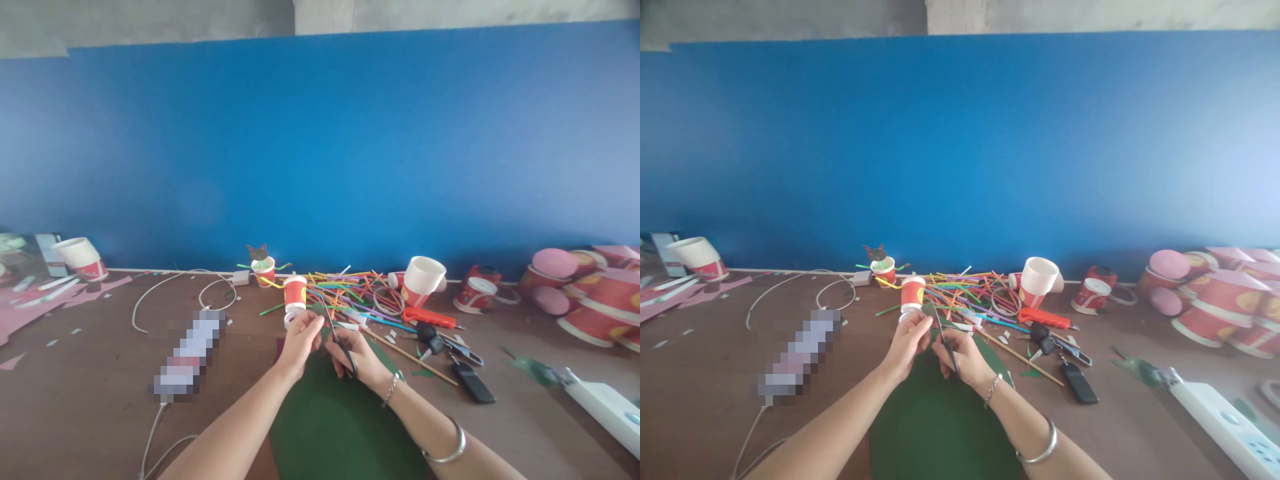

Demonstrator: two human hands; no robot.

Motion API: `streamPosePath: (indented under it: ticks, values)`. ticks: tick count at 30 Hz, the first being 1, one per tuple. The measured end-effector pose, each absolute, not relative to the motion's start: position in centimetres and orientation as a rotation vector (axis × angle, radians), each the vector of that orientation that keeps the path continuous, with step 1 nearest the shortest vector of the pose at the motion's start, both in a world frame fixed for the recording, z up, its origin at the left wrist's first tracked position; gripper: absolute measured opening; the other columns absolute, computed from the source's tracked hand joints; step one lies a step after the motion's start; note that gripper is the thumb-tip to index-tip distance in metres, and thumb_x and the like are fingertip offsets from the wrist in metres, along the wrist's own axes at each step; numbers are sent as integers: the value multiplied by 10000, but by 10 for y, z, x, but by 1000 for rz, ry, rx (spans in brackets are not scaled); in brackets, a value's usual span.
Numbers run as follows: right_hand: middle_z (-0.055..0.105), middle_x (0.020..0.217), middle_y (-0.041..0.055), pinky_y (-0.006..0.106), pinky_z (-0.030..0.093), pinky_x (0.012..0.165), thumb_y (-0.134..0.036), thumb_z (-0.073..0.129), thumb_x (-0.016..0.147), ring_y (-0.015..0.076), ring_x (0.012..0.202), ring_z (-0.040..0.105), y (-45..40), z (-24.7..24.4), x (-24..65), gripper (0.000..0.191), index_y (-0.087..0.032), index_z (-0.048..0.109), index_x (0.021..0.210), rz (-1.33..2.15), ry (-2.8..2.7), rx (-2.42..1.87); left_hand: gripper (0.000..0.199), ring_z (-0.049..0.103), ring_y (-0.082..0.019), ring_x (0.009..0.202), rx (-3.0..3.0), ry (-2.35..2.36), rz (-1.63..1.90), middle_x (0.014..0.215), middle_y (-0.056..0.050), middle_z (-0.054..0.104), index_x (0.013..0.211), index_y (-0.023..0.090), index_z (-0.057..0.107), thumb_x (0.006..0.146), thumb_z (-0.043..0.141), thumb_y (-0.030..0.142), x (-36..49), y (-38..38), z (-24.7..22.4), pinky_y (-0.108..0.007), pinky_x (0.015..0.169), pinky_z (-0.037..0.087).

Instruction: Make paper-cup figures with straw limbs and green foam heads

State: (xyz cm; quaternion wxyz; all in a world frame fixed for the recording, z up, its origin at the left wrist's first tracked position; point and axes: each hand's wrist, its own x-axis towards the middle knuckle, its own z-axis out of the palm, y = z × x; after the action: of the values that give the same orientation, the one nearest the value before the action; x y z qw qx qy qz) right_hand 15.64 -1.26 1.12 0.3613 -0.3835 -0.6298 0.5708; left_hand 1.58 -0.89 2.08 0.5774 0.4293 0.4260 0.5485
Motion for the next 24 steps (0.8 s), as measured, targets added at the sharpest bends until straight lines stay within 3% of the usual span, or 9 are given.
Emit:
streamPosePath:
  ticks: [4, 24]
  values:
    - [534, 417, -58, 166, 288, 330, -459, 633, 740, 66, 326, 433, -13, 10, 157, 311, -171, 515, 734, 1487, -1630, -979, 285, 315, -44, 383, 1084, 1000, 1248, 403, 82, 381, 651, 167, 521, 730, 636, 415, 14, -8, 19, -184, 422, 195]
    - [485, 389, -75, 185, 345, 340, -473, 649, 722, 70, 309, 425, -14, 14, 159, 325, -173, 529, 695, 1506, -1618, -1005, 305, 325, -37, 370, 1112, 945, 1214, 465, 59, 483, 585, 171, 462, 669, 663, 384, 5, -2, 23, -194, 409, 177]
